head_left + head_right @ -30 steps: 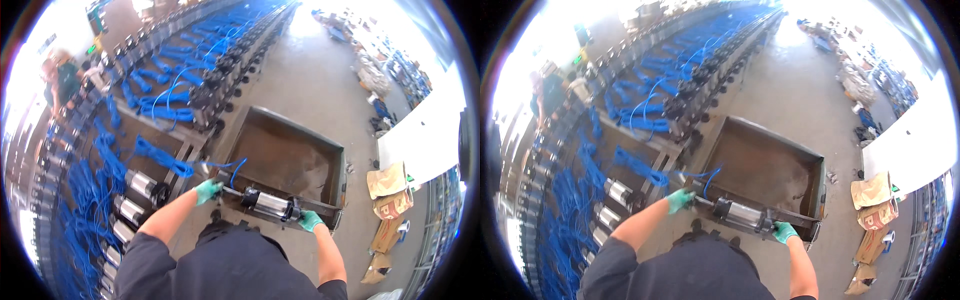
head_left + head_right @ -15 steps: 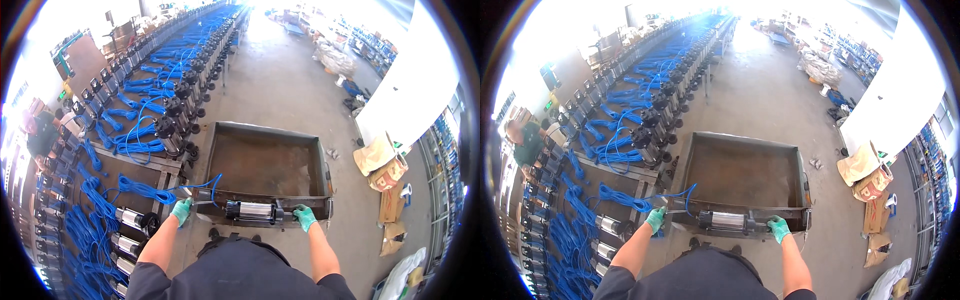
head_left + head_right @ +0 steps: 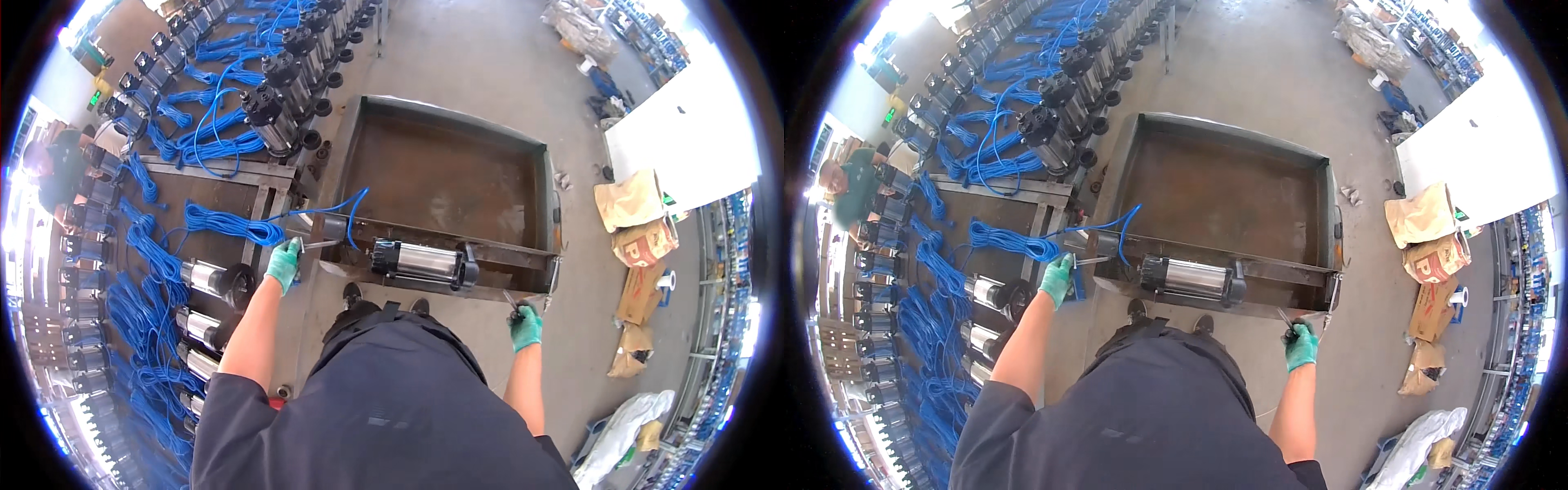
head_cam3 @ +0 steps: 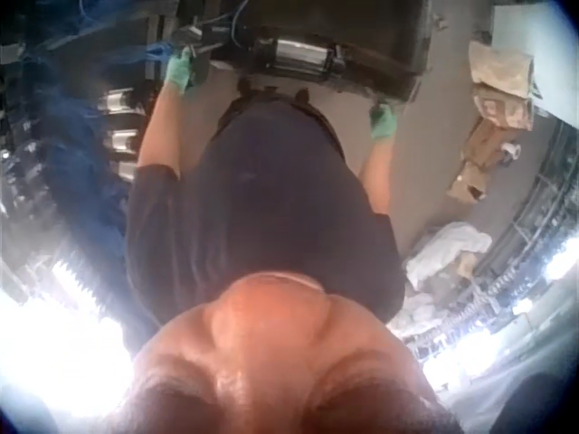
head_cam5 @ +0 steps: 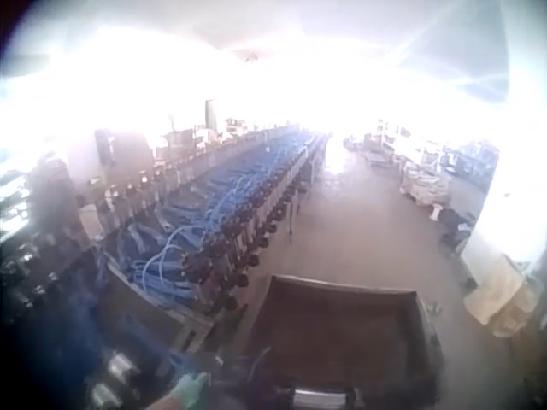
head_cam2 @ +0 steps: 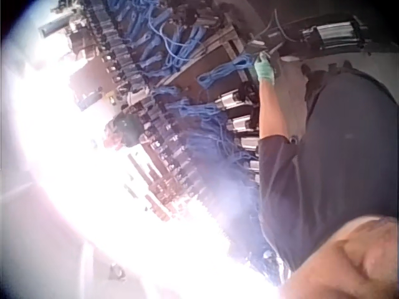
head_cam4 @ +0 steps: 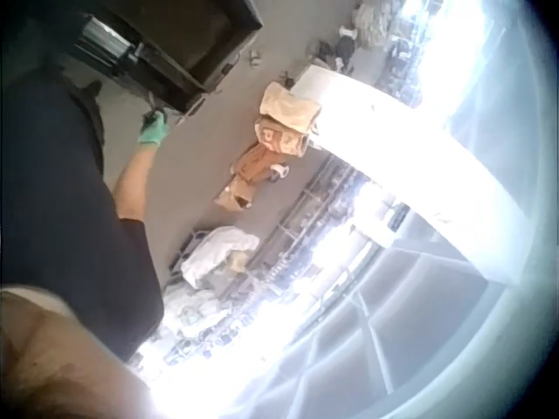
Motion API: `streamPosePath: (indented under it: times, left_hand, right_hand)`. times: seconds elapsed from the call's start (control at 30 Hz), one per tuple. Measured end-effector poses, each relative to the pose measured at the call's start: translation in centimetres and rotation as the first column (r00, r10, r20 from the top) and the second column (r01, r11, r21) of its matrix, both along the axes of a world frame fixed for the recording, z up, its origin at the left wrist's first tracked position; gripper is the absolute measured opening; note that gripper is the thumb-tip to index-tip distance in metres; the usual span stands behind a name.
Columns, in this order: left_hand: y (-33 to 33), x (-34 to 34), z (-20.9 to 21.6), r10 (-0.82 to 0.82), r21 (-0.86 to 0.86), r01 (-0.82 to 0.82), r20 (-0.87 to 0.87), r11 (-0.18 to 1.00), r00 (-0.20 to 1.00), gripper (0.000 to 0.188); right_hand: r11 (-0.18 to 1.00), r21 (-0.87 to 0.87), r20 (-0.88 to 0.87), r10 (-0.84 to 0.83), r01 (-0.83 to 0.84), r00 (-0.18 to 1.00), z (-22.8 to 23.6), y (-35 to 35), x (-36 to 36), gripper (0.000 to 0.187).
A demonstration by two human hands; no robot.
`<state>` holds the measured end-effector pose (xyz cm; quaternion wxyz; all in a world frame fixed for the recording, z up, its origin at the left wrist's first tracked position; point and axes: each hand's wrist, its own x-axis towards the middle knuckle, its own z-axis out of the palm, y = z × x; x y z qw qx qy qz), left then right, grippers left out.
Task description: The person tests submersible pumps by removing a tested pump from a water tank, disconnecting its air hose, and placing it on a table. The person then takes another pump, connects the air hose and fixture, and submerges it into the water tank.
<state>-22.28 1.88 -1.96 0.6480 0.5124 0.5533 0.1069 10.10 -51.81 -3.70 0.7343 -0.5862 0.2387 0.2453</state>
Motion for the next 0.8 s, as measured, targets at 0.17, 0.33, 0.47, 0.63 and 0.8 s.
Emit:
streamPosePath:
  times: [0.17, 0.33, 0.47, 0.63, 0.8]
  left_hand:
    - [-0.4, 1.9, -1.4, 0.040, -0.001, -0.041, -0.028, 0.999, 0.999, 0.033]
    - [0.1, 5.4, -1.6, 0.025, -0.140, -0.034, -0.065, 0.990, 0.998, 0.040]
    - [0.0, 3.9, 0.0, 0.025, 0.027, -0.024, -0.037, 0.999, 0.999, 0.028]
    - [-2.4, 5.1, -0.3, -0.115, 0.147, 0.111, 0.021, 0.983, 0.993, 0.016]
    - [-4.4, 8.0, 0.5, -0.095, -0.008, 0.098, 0.184, 0.995, 0.978, 0.028]
  right_hand:
    - [0.999, 0.015, -0.006, 0.047, -0.047, 0.999, 0.0, -0.8, -0.8, 0.018]
    - [1.000, -0.021, 0.012, -0.017, 0.018, 1.000, 0.8, -0.6, -1.2, 0.016]
    - [0.981, 0.042, 0.162, -0.194, 0.189, 0.968, 1.2, 0.4, 1.0, 0.017]
    - [0.901, -0.045, 0.223, -0.413, 0.432, 0.883, 1.8, 0.0, 4.9, 0.017]
    - [0.846, -0.058, 0.216, -0.508, 0.530, 0.834, -1.9, 0.2, 9.2, 0.021]
